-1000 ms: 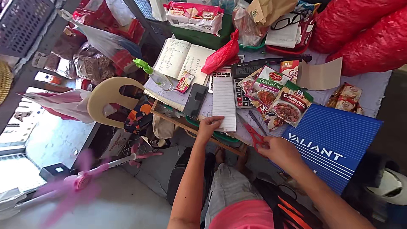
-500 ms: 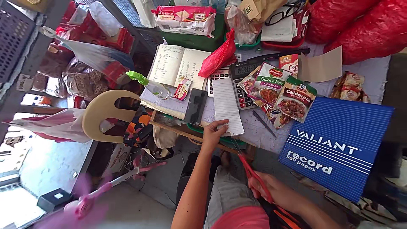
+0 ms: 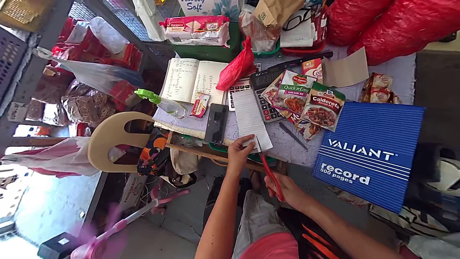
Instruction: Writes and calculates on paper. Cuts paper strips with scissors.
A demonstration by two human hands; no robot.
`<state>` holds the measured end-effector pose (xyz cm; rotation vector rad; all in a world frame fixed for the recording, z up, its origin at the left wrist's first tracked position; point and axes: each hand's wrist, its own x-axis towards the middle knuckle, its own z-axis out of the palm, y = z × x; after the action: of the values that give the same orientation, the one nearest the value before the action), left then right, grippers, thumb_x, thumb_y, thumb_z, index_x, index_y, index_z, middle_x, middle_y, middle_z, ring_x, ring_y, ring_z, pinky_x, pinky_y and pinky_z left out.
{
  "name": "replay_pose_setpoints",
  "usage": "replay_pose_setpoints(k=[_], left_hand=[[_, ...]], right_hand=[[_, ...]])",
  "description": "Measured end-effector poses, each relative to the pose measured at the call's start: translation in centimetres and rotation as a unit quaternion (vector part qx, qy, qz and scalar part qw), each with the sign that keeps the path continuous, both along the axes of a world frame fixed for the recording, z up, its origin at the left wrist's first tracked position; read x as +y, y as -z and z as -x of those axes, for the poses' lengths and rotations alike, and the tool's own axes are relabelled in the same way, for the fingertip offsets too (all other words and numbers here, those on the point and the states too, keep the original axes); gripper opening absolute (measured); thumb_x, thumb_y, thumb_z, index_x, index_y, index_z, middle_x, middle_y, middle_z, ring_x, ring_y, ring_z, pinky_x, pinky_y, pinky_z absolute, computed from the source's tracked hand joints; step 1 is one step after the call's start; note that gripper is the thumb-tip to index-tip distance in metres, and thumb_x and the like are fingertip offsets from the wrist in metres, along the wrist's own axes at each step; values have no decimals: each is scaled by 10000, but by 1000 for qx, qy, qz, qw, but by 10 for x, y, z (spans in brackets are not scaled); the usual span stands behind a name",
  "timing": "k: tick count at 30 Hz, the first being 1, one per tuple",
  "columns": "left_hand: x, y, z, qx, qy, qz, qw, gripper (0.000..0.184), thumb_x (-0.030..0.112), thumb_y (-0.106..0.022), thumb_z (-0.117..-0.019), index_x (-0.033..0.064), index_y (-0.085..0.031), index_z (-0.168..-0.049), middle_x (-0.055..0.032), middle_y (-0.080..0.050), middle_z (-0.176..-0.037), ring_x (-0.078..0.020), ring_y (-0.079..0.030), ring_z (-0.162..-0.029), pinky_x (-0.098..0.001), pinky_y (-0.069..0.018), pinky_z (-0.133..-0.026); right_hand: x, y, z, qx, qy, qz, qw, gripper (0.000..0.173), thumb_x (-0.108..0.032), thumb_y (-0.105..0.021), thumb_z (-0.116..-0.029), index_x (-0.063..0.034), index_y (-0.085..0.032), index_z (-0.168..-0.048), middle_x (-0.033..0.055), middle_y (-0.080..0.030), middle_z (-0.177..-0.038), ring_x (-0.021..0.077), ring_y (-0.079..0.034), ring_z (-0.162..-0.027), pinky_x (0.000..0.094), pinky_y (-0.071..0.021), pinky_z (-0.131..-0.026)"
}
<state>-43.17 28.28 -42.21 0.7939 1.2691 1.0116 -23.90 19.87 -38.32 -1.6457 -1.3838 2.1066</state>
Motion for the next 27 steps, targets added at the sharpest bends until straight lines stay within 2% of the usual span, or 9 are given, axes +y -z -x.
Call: replay_pose_setpoints(k=[6, 14, 19, 27], left_hand=[[0, -2, -2, -2, -5, 6, 1000, 301, -23, -720, -917, -55, -692, -1215, -183, -719, -1184, -226, -744, -950, -364, -632, -874], [-1, -3, -4, -7, -13, 5, 1000, 315, -33, -722, -909, -65, -684, -1221, -193, -717, -1182, -241, -749, -939, -378, -638, -871], [0, -6, -5, -6, -18, 11, 1000, 331, -36, -720, -910, -61, -673, -1237, -193, -707, -1206, -240, -749, -944, -377, -640, -870], [0, -7, -7, -19, -20, 12, 1000, 352, -59, -715, -905, -69, -659, -1252, -204, -708, -1194, -240, -752, -926, -370, -642, -858]], right_hand=[[6, 3, 5, -11, 17, -8, 1000, 550, -627, -476, -1015, -98, -628, -1009, -27, -615, -727, 67, -570, -592, 242, -466, -552], [-11, 4, 6, -20, 70, -69, 995, 520, -601, -515, -1010, -105, -647, -927, -29, -603, -666, 68, -559, -548, 245, -461, -517], [-11, 8, 6, -24, 87, -88, 992, 487, -560, -554, -1008, -92, -660, -929, -31, -590, -651, 66, -557, -547, 257, -472, -529], [6, 19, 7, -18, 80, -82, 993, 526, -612, -531, -1000, -104, -628, -899, -36, -584, -642, 61, -552, -539, 240, -453, -517]])
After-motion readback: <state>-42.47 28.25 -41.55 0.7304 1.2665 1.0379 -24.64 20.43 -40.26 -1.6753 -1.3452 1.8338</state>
